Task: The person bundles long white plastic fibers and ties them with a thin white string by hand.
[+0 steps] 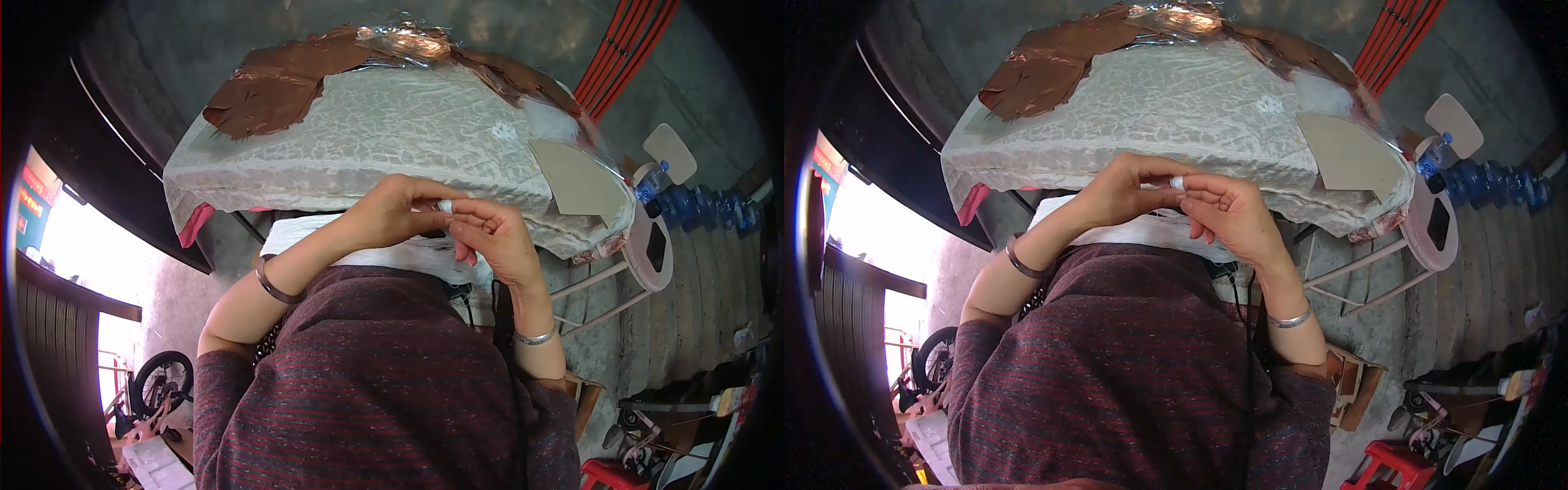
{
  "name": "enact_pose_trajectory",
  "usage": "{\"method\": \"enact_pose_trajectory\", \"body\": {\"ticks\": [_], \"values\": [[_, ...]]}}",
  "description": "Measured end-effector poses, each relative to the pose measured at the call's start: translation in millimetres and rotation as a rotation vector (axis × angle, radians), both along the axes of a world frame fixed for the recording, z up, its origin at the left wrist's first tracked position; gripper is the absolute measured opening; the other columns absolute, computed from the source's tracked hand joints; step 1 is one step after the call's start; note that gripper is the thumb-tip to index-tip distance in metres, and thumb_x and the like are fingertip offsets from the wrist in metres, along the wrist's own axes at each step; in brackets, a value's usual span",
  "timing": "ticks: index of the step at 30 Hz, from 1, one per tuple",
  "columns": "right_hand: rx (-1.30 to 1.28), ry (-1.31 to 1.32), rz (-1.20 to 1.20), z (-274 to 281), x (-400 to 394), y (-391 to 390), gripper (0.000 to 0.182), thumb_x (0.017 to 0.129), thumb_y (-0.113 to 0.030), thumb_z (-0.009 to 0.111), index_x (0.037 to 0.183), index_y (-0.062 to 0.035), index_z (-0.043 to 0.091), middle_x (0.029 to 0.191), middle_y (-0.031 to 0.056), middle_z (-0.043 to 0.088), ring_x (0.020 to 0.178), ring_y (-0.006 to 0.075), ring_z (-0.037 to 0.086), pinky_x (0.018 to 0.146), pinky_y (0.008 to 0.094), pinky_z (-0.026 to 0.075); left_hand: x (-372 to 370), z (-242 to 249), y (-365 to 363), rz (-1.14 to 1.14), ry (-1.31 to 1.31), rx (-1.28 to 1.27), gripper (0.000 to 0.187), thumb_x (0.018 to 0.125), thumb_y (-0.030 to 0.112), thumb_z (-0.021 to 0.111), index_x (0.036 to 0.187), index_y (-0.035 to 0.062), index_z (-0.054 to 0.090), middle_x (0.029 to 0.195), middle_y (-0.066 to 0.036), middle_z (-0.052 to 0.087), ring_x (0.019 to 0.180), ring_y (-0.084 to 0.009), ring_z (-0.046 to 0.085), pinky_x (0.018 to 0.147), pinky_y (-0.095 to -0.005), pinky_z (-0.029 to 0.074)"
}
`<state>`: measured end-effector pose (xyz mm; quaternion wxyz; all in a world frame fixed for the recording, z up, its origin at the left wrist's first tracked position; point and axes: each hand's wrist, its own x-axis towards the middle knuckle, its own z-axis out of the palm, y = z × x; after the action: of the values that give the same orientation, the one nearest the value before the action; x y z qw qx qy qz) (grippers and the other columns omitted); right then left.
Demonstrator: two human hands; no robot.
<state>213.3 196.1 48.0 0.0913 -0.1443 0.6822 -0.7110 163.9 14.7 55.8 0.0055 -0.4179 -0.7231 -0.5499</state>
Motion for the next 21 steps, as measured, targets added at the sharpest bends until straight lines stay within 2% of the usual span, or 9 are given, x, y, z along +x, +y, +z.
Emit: {"method": "enact_pose_trajectory", "body": {"ticks": [1, 2, 4, 10, 13, 17, 19, 20, 21], "values": [[-0.001, 0.0, 0.001, 0.9, -0.1, -0.3, 0.026, 0.082, 0.0, 0.056, 0.107, 0.0043, 0.054, 0.073, 0.005, 0.06, 0.054, 0.0073, 0.054, 0.042, 0.0178, 0.039, 0.3, -0.3, -1.6, -0.09, -0.327, -0.065, 0.014, 0.078, 0.002, 0.062, 0.09, -0.0014, 0.055, 0.088, -0.006, 0.061, 0.082, -0.012, 0.058, 0.071, -0.0254, 0.047], [0.0, -0.015, 0.018, 2.1, 0.4, -0.5, 0.026, 0.082, 0.0, 0.056, 0.107, 0.0035, 0.053, 0.074, 0.0046, 0.06, 0.055, 0.0072, 0.054, 0.042, 0.0176, 0.039, 0.7, -1.2, -1.8, -0.09, -0.328, -0.066, 0.014, 0.078, 0.002, 0.062, 0.09, -0.0014, 0.055, 0.088, -0.006, 0.061, 0.082, -0.012, 0.058, 0.071, -0.0254, 0.047], [0.0, -0.032, 0.033, 1.9, 1.1, -0.3, 0.026, 0.081, 0.0, 0.056, 0.107, 0.0028, 0.052, 0.075, 0.0042, 0.06, 0.055, 0.007, 0.054, 0.042, 0.0175, 0.039, 2.4, -4.5, -1.4, -0.08, -0.622, 0.028, 0.012, 0.08, 0.004, 0.062, 0.089, -0.0001, 0.055, 0.082, -0.004, 0.061, 0.077, -0.0091, 0.057, 0.069, -0.0232, 0.047], [-0.003, -0.02, 0.063, 4.1, -0.8, -1.3, 0.029, 0.081, 0.003, 0.055, 0.109, -0.0004, 0.046, 0.084, 0.0077, 0.063, 0.056, 0.0073, 0.055, 0.043, 0.0172, 0.039, 18.6, -10.4, 6.5, 0.025, -0.702, 0.264, 0.008, 0.082, 0.007, 0.061, 0.085, 0.0024, 0.055, 0.079, -0.005, 0.061, 0.071, -0.0095, 0.057, 0.064, -0.0222, 0.046], [-0.078, 0.017, 0.049, 10.1, 1.6, -1.6, 0.03, 0.08, 0.004, 0.055, 0.107, -0.0018, 0.044, 0.083, 0.01, 0.063, 0.055, 0.0081, 0.056, 0.043, 0.0177, 0.04, 21.1, -13.2, 6.0, 0.039, -0.697, 0.285, 0.007, 0.082, 0.006, 0.06, 0.084, 0.0023, 0.055, 0.079, -0.006, 0.061, 0.071, -0.0103, 0.057, 0.065, -0.0224, 0.046], [-0.084, 0.007, 0.057, 15.0, 2.0, 1.2, 0.03, 0.079, 0.005, 0.056, 0.104, -0.0029, 0.041, 0.073, 0.0094, 0.062, 0.052, 0.009, 0.055, 0.041, 0.0182, 0.04, 28.6, -12.6, 8.9, 0.041, -0.672, 0.32, 0.008, 0.081, 0.005, 0.061, 0.081, 0.0019, 0.054, 0.08, -0.004, 0.058, 0.073, -0.0103, 0.055, 0.066, -0.0226, 0.045], [-0.067, 0.019, 0.047, 15.2, 1.0, 2.5, 0.029, 0.08, 0.004, 0.056, 0.103, -0.003, 0.042, 0.071, 0.009, 0.061, 0.051, 0.0091, 0.055, 0.041, 0.0181, 0.04, 26.0, -17.3, 10.1, 0.107, -0.209, 0.28, 0.014, 0.077, 0.005, 0.066, 0.076, 0.0013, 0.052, 0.076, -0.003, 0.055, 0.065, -0.0085, 0.051, 0.059, -0.0231, 0.044], [-0.101, 0.01, 0.053, 14.6, -0.1, 3.9, 0.029, 0.08, 0.004, 0.057, 0.103, -0.0029, 0.042, 0.07, 0.0089, 0.061, 0.051, 0.0091, 0.055, 0.041, 0.018, 0.04, 24.8, -15.6, 9.1, 0.107, -0.208, 0.28, 0.014, 0.077, 0.005, 0.066, 0.076, 0.0013, 0.052, 0.076, -0.003, 0.055, 0.065, -0.0085, 0.051, 0.059, -0.0231, 0.044], [-0.135, 0.001, 0.058, 13.5, -1.0, 5.2, 0.029, 0.08, 0.004, 0.057, 0.103, -0.0029, 0.042, 0.07, 0.0089, 0.061, 0.051, 0.009, 0.055, 0.04, 0.0179, 0.039, 23.2, -12.6, 6.5, 0.11, -0.061, 0.199, 0.015, 0.076, 0.005, 0.066, 0.076, 0.0009, 0.052, 0.078, -0.003, 0.053, 0.069, -0.0094, 0.05, 0.06, -0.0241, 0.042]]}}
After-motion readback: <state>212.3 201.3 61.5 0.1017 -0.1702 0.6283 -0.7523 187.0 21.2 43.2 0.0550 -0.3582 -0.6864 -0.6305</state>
